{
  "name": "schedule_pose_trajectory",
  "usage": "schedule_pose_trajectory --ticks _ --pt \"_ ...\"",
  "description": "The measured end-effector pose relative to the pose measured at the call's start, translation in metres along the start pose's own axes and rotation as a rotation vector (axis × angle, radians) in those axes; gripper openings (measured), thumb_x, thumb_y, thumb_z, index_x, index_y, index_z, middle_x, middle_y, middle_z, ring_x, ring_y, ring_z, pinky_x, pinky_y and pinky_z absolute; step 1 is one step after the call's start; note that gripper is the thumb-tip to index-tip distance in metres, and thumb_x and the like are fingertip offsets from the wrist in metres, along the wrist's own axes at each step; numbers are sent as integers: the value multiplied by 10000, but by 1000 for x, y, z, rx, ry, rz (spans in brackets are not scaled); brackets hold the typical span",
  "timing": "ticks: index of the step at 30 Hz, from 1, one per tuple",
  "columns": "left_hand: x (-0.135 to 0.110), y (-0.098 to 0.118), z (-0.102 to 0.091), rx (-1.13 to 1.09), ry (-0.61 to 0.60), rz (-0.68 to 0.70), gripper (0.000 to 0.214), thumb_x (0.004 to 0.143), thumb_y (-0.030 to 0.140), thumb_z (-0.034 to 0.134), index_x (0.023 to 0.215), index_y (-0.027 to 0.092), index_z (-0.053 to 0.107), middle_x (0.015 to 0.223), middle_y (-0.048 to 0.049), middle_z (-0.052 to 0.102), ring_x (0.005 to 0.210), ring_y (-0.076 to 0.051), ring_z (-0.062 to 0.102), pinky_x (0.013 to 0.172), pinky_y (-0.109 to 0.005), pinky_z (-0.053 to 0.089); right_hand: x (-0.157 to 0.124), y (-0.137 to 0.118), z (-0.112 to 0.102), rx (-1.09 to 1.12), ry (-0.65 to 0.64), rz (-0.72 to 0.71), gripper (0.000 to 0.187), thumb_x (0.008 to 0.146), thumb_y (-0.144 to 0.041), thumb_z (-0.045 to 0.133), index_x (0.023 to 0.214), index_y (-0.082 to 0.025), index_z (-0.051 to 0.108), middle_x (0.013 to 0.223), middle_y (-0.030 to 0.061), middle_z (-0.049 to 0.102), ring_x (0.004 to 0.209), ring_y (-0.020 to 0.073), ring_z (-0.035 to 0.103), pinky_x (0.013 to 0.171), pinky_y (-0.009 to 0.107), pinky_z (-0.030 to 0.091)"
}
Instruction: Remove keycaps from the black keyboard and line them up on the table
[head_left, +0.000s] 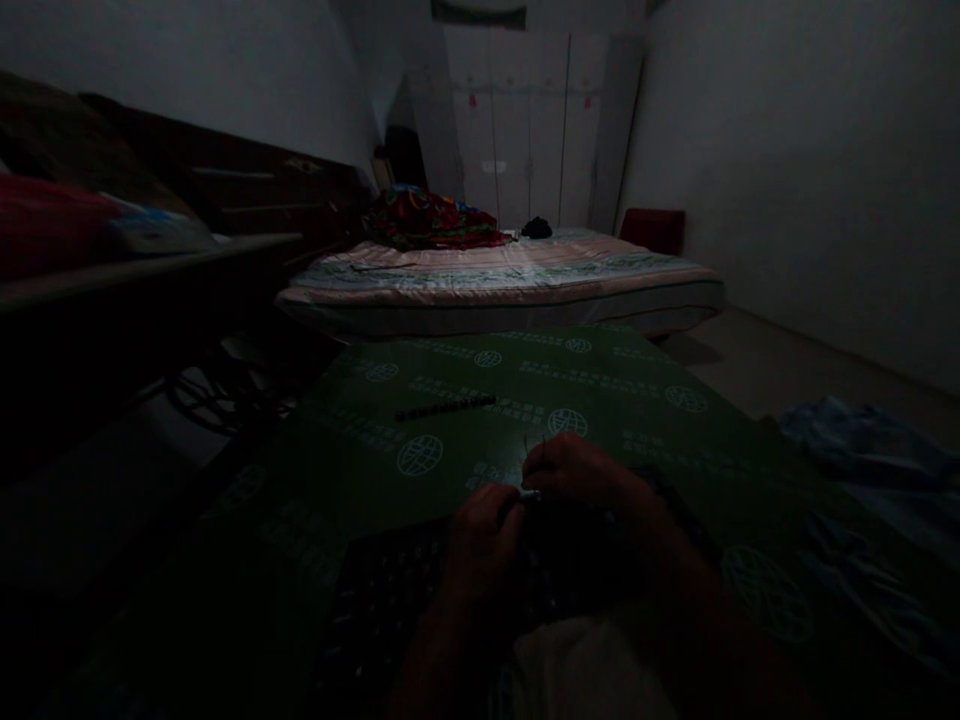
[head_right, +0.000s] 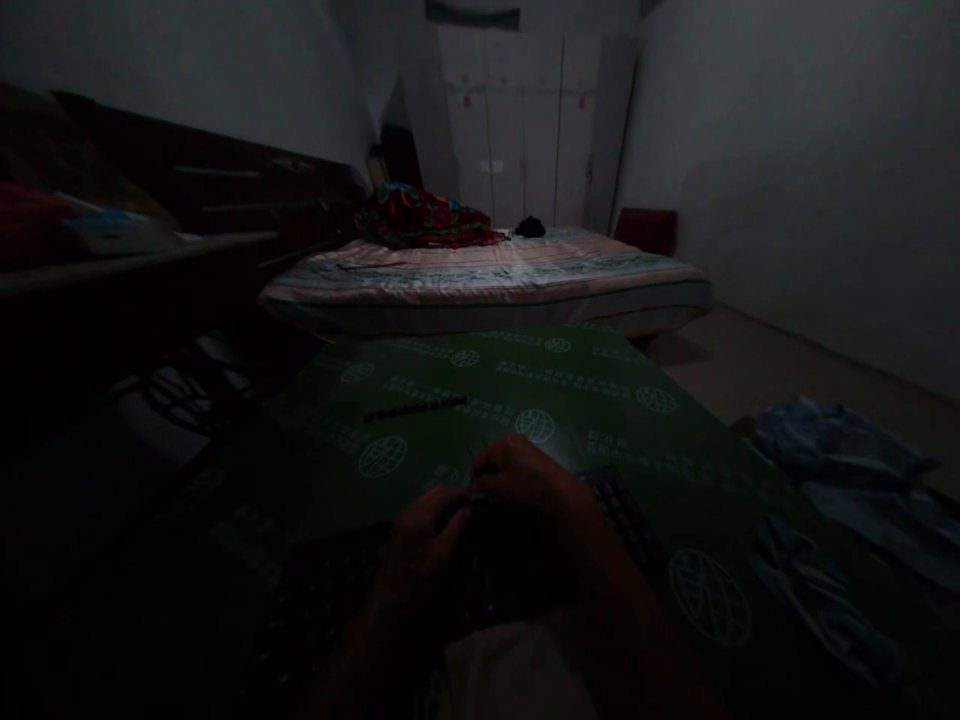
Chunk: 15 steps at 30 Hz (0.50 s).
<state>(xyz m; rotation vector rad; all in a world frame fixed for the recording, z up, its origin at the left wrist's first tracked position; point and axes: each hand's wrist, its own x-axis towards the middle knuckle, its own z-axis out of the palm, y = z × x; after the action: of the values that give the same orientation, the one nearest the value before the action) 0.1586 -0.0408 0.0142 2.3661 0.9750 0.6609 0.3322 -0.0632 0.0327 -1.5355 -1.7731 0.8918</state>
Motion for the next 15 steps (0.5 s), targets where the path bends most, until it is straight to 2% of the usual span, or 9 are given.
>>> schedule_pose_trajectory --ticks 5,11,15 --pt "5 2 -2 92 -22 4 151 767 175 451 817 155 592 837 -60 591 830 -182 554 728 -298 432 0 -3 -1 -47 29 -44 164 723 -243 537 736 -116 640 598 -21 556 538 78 479 476 166 328" --pt "15 12 -6 222 -108 25 170 714 162 509 848 144 612 912 -89 600 878 -212 538 768 -324 419 1 -5 0 -269 66 -41 218 722 -304 534 672 -127 652 540 -14 536 521 85 464 446 180 269" --pt "25 11 0 162 -134 -35 201 664 158 547 849 164 627 906 -62 623 875 -196 553 758 -283 416 1 -1 3 -281 76 -45 240 734 -309 507 675 -130 655 556 -1 568 529 90 478 445 183 267"
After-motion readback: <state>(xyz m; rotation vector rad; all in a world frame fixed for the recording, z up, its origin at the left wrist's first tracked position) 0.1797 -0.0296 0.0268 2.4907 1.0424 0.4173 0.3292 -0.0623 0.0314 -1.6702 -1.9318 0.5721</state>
